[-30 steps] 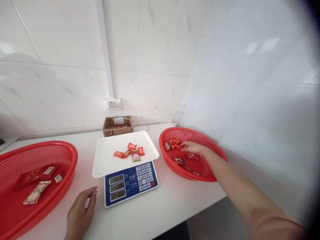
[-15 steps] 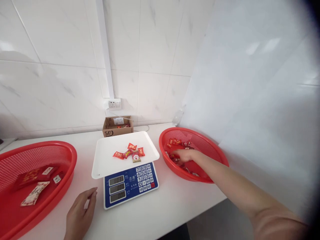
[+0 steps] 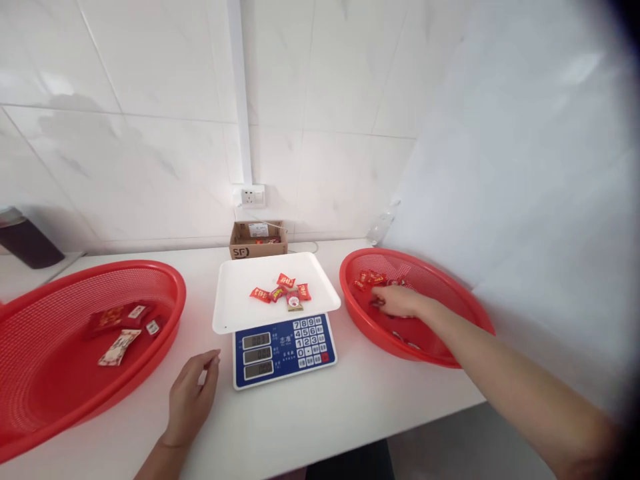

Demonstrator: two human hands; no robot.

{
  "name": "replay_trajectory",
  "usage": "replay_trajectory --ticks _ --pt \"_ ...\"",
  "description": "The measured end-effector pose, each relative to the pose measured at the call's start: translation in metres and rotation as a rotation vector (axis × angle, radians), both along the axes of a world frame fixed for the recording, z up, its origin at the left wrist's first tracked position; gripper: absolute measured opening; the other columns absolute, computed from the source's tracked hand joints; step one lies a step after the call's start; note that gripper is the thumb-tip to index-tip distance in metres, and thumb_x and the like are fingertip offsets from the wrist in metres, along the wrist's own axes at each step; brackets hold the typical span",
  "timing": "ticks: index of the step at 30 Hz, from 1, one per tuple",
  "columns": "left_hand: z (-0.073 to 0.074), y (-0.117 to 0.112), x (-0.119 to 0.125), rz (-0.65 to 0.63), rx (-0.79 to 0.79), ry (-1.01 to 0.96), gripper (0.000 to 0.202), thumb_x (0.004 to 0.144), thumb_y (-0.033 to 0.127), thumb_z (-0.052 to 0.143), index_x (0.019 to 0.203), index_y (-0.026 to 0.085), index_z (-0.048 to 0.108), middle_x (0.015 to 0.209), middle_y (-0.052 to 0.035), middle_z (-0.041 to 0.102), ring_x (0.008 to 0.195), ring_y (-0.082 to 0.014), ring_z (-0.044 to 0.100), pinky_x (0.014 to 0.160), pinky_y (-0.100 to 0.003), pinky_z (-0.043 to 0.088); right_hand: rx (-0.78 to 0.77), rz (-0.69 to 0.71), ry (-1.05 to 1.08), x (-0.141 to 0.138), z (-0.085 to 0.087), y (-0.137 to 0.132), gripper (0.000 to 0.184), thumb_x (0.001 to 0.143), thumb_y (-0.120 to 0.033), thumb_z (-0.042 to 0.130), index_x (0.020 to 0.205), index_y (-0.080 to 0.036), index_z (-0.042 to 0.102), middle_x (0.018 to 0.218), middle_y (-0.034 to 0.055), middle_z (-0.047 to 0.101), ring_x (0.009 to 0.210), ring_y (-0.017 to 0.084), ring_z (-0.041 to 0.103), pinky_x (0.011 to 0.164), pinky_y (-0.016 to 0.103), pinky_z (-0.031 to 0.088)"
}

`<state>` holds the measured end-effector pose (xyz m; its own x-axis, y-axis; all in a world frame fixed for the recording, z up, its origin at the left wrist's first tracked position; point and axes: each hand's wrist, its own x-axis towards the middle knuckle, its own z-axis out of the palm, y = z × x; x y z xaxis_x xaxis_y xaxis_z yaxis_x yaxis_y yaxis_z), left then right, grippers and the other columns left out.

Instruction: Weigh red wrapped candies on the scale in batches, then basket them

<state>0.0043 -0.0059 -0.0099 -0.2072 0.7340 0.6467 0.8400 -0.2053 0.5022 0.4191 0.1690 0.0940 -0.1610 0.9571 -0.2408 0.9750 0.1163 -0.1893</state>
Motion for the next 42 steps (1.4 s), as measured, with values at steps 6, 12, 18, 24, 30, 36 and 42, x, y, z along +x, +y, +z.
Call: replay_trajectory --ticks 6,12,18,24,30,36,42 --pt "-0.001 0.000 0.001 0.001 -0.021 -0.039 0.016 0.082 0.028 0.051 0.089 0.019 0.062 0.082 -0.0040 0.068 0.073 -0.0131 0.063 0.055 -0.020 0.050 0.036 -0.012 0.010 -0.009 0.019 -0.012 0.044 0.071 -0.021 0.054 0.115 -0.026 0.054 0.097 0.0062 0.064 0.070 0.018 0.060 0.052 0.025 0.041" --pt "0.001 -0.002 0.001 -0.018 -0.031 -0.066 0.017 0.082 0.027 0.050 0.090 0.018 0.062 0.081 -0.0035 0.067 0.072 -0.0122 0.063 0.058 -0.021 0.051 0.260 -0.004 0.090 -0.013 0.024 -0.019 0.021 0.071 -0.027 0.058 0.091 -0.022 0.058 0.094 0.0074 0.060 0.076 0.020 0.059 0.061 0.030 0.046" --pt "0.000 -0.002 0.002 0.000 -0.044 -0.113 0.018 0.081 0.029 0.051 0.090 0.020 0.063 0.081 -0.0025 0.068 0.073 -0.0122 0.063 0.059 -0.021 0.051 0.258 0.005 0.600 -0.043 0.050 -0.031 0.026 0.072 -0.040 0.061 0.092 -0.024 0.057 0.081 0.0017 0.065 0.075 0.020 0.062 0.069 0.036 0.050" --pt "-0.002 -0.003 0.003 0.044 -0.076 -0.109 0.020 0.081 0.032 0.049 0.091 0.020 0.063 0.085 -0.0031 0.069 0.073 -0.0127 0.063 0.053 -0.021 0.050 0.086 0.072 0.880 -0.089 0.048 -0.044 0.020 0.076 -0.039 0.058 0.085 -0.021 0.058 0.078 0.0029 0.067 0.072 0.016 0.063 0.065 0.031 0.053" --pt "0.001 -0.003 0.004 0.039 -0.068 -0.090 0.020 0.081 0.031 0.049 0.090 0.019 0.063 0.082 -0.0032 0.069 0.070 -0.0127 0.063 0.054 -0.021 0.050 -0.030 0.041 0.909 -0.132 0.030 -0.035 0.016 0.072 -0.031 0.065 0.078 -0.017 0.059 0.080 0.0050 0.068 0.074 0.015 0.064 0.062 0.026 0.053" --pt "0.000 -0.004 0.001 0.045 -0.064 -0.063 0.020 0.082 0.031 0.049 0.091 0.020 0.063 0.084 -0.0026 0.069 0.070 -0.0125 0.063 0.060 -0.023 0.052 0.076 0.152 0.777 -0.174 0.014 -0.022 0.021 0.078 -0.035 0.058 0.090 -0.018 0.063 0.092 0.0058 0.069 0.080 0.016 0.065 0.074 0.031 0.051" --pt "0.001 -0.004 0.002 0.038 -0.070 -0.096 0.019 0.081 0.031 0.049 0.090 0.020 0.062 0.082 -0.0025 0.069 0.070 -0.0123 0.063 0.057 -0.022 0.051 0.363 0.121 0.529 -0.141 0.024 -0.014 0.024 0.081 -0.032 0.053 0.100 -0.022 0.063 0.103 0.0037 0.068 0.088 0.017 0.063 0.082 0.031 0.048"
